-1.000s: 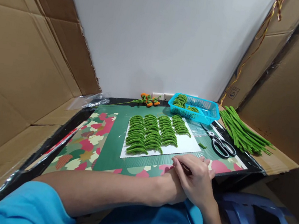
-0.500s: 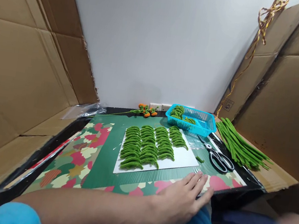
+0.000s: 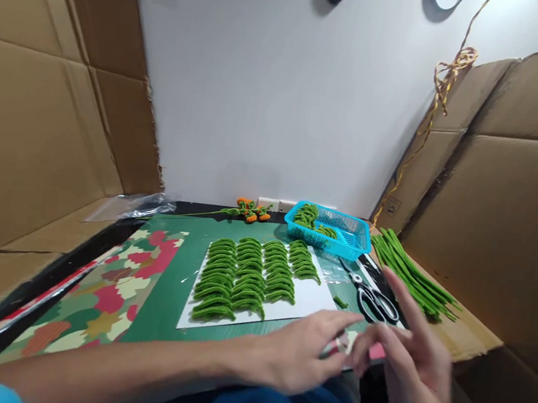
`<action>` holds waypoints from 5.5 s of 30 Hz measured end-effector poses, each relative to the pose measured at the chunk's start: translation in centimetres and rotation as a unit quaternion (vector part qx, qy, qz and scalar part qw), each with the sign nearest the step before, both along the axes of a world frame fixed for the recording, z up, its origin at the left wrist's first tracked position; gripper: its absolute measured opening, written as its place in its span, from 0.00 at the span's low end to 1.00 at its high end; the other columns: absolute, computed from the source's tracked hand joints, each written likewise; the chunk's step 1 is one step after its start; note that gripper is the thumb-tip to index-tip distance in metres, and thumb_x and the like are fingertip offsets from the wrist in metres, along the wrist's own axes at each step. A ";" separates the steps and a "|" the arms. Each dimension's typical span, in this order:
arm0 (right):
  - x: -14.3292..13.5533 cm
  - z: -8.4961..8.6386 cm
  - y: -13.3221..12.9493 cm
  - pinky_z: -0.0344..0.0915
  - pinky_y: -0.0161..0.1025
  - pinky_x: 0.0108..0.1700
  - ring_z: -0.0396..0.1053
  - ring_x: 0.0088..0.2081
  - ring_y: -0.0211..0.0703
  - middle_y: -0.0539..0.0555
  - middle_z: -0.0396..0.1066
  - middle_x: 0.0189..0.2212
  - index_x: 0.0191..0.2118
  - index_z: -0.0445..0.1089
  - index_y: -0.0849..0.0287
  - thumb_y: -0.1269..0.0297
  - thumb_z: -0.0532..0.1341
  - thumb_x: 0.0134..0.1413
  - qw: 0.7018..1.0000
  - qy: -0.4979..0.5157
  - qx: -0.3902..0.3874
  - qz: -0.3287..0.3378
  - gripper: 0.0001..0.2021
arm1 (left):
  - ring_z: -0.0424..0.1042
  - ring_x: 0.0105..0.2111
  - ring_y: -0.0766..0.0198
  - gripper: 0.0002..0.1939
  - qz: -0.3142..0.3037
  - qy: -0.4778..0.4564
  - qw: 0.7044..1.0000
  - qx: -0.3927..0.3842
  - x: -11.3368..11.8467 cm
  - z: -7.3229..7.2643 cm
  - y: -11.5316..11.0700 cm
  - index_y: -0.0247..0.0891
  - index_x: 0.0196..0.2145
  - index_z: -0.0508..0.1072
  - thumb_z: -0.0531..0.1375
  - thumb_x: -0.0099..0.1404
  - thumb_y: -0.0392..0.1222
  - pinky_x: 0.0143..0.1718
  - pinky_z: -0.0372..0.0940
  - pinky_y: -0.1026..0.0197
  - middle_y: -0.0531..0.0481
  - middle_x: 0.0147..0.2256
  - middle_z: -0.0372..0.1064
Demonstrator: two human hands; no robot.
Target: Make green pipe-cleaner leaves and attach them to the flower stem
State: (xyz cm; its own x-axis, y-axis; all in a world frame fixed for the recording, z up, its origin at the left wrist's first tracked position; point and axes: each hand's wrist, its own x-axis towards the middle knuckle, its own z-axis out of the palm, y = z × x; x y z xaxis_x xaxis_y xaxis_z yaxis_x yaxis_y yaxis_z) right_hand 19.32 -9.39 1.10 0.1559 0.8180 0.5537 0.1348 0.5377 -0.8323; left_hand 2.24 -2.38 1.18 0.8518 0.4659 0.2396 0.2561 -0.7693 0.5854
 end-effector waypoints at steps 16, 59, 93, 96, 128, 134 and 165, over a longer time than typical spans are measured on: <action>10.3 -3.7 5.5 0.60 0.39 0.35 0.77 0.38 0.50 0.56 0.81 0.43 0.46 0.81 0.56 0.61 0.61 0.64 0.819 -0.356 -0.115 -0.434 0.12 | 0.66 0.68 0.51 0.21 -0.010 -0.004 0.998 0.054 -0.1 -3.7 2.4 0.39 0.61 0.75 0.56 0.74 0.35 0.70 0.62 0.48 0.39 0.65 0.70; 14.3 1.8 13.9 0.72 0.49 0.44 0.81 0.42 0.61 0.65 0.83 0.38 0.39 0.84 0.58 0.58 0.66 0.57 0.842 -0.216 -0.197 -0.454 0.11 | 0.74 0.54 0.51 0.10 0.012 0.041 0.986 0.163 -0.3 -2.6 0.7 0.40 0.50 0.71 0.56 0.73 0.35 0.58 0.68 0.49 0.42 0.54 0.74; -0.8 -2.2 1.3 0.56 0.56 0.75 0.70 0.65 0.54 0.53 0.79 0.56 0.33 0.81 0.51 0.54 0.74 0.57 0.858 0.494 -0.029 0.136 0.08 | 0.78 0.32 0.61 0.28 -0.156 0.069 0.895 -0.412 -0.7 4.5 4.1 0.34 0.45 0.82 0.56 0.76 0.63 0.37 0.68 0.61 0.43 0.36 0.81; -0.4 -2.7 2.2 0.69 0.44 0.67 0.77 0.58 0.46 0.50 0.82 0.48 0.33 0.81 0.52 0.59 0.75 0.56 0.831 0.544 -0.044 0.106 0.06 | 0.82 0.36 0.58 0.29 -0.160 0.064 0.869 -0.463 -0.3 3.2 4.0 0.34 0.48 0.83 0.60 0.72 0.64 0.41 0.70 0.60 0.38 0.44 0.83; 1.5 -6.7 4.2 0.80 0.32 0.41 0.79 0.36 0.35 0.51 0.83 0.42 0.33 0.83 0.55 0.58 0.85 0.36 0.883 0.459 -0.089 -0.041 0.18 | 0.85 0.34 0.54 0.25 -0.200 0.057 0.749 -0.630 0.8 -0.6 2.5 0.37 0.35 0.71 0.68 0.65 0.64 0.39 0.73 0.59 0.39 0.34 0.83; 1.6 -6.7 4.2 0.80 0.25 0.42 0.82 0.39 0.34 0.49 0.84 0.43 0.35 0.82 0.55 0.64 0.84 0.38 0.846 0.518 -0.123 0.012 0.16 | 0.84 0.31 0.54 0.27 -0.195 0.041 0.771 -0.604 0.9 -0.5 1.5 0.37 0.36 0.70 0.66 0.66 0.66 0.34 0.73 0.60 0.38 0.33 0.83; 1.2 -4.4 2.8 0.79 0.31 0.45 0.82 0.37 0.37 0.50 0.85 0.36 0.35 0.83 0.58 0.64 0.79 0.43 0.848 0.508 -0.147 -0.039 0.11 | 0.85 0.43 0.48 0.27 -0.122 -0.097 0.760 -0.630 1.1 -2.5 0.8 0.29 0.52 0.80 0.72 0.65 0.55 0.53 0.76 0.47 0.28 0.49 0.81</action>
State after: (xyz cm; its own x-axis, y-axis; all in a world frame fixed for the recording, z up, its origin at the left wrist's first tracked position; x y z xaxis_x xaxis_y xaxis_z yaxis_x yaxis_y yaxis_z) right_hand 20.49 -6.55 -3.35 0.4912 0.8621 -0.1247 -0.7061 0.3103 -0.6365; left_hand 3.29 -1.61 -1.32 0.9554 0.2632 -0.1339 0.0101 0.4238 0.9057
